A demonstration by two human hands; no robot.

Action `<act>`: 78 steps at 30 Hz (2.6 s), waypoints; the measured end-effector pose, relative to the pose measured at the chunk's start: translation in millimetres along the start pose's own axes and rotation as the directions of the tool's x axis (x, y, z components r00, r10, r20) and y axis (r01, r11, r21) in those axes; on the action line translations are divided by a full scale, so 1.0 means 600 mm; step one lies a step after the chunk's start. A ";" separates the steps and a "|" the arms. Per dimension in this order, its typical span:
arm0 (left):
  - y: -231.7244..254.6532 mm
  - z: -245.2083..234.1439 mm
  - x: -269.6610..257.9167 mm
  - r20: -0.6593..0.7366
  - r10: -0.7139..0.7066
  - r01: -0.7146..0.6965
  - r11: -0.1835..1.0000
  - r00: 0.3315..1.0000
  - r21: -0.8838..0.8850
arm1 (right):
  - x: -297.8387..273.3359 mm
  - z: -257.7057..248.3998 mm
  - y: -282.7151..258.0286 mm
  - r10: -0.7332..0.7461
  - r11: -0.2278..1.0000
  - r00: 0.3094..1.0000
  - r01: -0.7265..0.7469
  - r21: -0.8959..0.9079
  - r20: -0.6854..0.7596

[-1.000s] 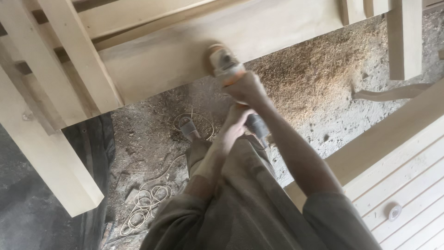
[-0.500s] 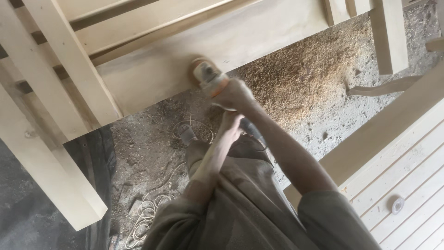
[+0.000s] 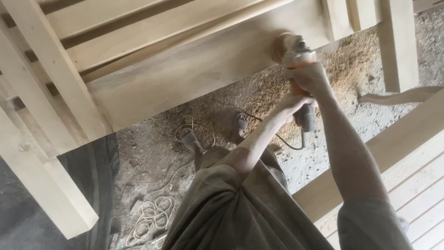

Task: The person uses an electric orbital sander to smooth the surface of a wooden slatted structure. They move the tool back and forth along the length of the wooden planks, generating sawdust as they work.

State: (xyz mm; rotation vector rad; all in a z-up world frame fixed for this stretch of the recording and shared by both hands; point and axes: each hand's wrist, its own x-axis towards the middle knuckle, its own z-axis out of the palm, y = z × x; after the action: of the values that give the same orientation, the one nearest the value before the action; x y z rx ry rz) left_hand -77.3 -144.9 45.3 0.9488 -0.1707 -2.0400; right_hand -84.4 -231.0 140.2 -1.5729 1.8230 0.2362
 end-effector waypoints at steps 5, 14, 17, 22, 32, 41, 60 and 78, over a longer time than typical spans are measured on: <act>0.003 0.001 -0.019 -0.010 0.000 -0.001 1.000 1.000 -0.021 | -0.005 0.005 0.004 0.055 0.991 0.998 -0.056 0.120 0.014; -0.041 -0.203 -0.222 -0.297 0.124 -0.178 0.971 0.947 -0.161 | -0.144 0.243 -0.144 -0.207 0.934 0.953 0.260 -0.246 0.223; -0.029 -0.288 -0.309 -0.305 0.404 -0.452 0.886 0.862 -0.104 | -0.194 0.334 -0.225 -0.272 0.903 0.914 0.351 -0.249 0.301; -0.021 -0.354 -0.424 -0.299 0.409 -0.489 0.825 0.862 -0.284 | -0.268 0.418 -0.289 -0.348 0.843 0.849 0.470 -0.264 0.398; -0.061 -0.225 -0.251 -0.290 0.214 -0.266 0.951 0.933 -0.156 | -0.113 0.303 -0.125 -0.680 -0.259 0.379 0.676 -0.689 0.627; -0.051 -0.145 -0.177 -0.249 0.097 -0.125 0.987 0.964 -0.098 | -0.119 0.195 -0.095 -0.082 0.986 0.987 0.101 -0.134 0.138; -0.066 -0.198 -0.236 -0.287 0.260 -0.315 0.935 0.922 -0.164 | -0.128 0.267 -0.106 -0.174 0.953 0.957 0.223 -0.206 0.230; -0.071 -0.259 -0.265 -0.326 0.203 -0.270 0.947 0.923 -0.173 | -0.171 0.313 -0.152 -0.257 0.907 0.932 0.324 -0.270 0.254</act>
State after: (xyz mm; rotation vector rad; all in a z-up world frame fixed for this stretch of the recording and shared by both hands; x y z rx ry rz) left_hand 55.5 34.5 7.0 1.0373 0.0966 -1.6287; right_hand 73.5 -67.2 92.2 -1.9311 1.4102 0.5479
